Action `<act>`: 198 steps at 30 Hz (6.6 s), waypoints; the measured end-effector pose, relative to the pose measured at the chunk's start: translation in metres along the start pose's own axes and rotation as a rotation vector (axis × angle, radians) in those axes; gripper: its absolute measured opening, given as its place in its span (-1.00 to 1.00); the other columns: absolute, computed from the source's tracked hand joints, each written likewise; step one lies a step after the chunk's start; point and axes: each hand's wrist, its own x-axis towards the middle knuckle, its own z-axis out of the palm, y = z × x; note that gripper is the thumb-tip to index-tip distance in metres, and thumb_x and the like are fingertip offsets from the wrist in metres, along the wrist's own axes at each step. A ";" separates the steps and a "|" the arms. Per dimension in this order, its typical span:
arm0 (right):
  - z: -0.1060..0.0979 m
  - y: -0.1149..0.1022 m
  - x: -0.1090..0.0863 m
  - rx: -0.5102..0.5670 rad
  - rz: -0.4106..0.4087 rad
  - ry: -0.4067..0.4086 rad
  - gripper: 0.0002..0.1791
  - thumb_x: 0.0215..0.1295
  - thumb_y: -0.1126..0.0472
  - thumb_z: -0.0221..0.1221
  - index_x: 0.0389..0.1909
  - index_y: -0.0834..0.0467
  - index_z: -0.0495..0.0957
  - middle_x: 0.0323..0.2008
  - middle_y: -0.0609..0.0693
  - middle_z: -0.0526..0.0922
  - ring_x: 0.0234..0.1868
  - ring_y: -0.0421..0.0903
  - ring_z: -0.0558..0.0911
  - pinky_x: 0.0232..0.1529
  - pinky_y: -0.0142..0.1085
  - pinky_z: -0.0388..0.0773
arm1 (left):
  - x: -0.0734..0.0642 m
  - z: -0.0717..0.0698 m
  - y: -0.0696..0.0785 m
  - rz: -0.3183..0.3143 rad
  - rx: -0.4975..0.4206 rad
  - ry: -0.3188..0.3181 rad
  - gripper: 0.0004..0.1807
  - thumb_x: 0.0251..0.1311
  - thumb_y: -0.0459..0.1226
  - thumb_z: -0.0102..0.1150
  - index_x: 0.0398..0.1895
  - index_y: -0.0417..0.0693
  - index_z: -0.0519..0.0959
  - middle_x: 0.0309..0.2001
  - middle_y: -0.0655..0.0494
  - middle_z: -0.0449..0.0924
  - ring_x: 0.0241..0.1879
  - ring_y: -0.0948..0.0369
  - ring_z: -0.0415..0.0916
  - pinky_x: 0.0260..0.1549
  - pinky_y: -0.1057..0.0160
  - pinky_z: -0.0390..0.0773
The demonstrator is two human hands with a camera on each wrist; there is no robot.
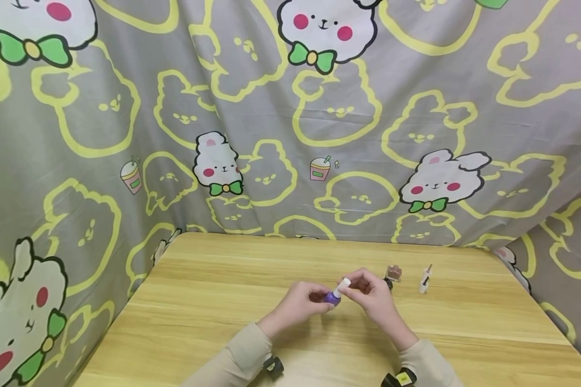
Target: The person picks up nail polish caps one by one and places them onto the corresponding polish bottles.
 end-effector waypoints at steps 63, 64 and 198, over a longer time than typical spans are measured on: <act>0.003 0.004 0.000 0.016 0.029 0.008 -0.73 0.29 0.40 0.19 -0.01 0.34 0.48 -0.22 0.03 0.65 -0.21 -0.35 0.60 -0.20 -0.48 0.58 | 0.001 -0.004 -0.004 -0.024 -0.011 -0.035 -0.74 0.14 -0.25 0.35 -0.10 -0.12 0.70 -0.20 0.01 0.75 -0.33 0.36 0.60 -0.26 0.48 0.57; 0.002 0.004 0.000 0.017 0.028 -0.006 -0.71 0.34 0.38 0.14 0.06 0.35 0.47 -0.16 0.08 0.66 -0.15 -0.35 0.61 -0.14 -0.49 0.57 | 0.001 -0.004 -0.005 -0.025 -0.012 -0.032 -0.74 0.14 -0.25 0.34 -0.10 -0.12 0.70 -0.20 0.01 0.75 -0.32 0.34 0.61 -0.25 0.47 0.57; 0.001 0.003 -0.001 0.079 -0.038 0.001 -0.85 0.18 0.47 0.26 -0.30 0.35 0.47 -0.39 -0.11 0.64 -0.41 -0.32 0.58 -0.45 -0.47 0.53 | -0.001 0.003 0.001 -0.046 -0.063 -0.033 -0.73 0.15 -0.20 0.34 -0.12 -0.12 0.69 -0.21 0.03 0.74 -0.32 0.39 0.56 -0.23 0.44 0.55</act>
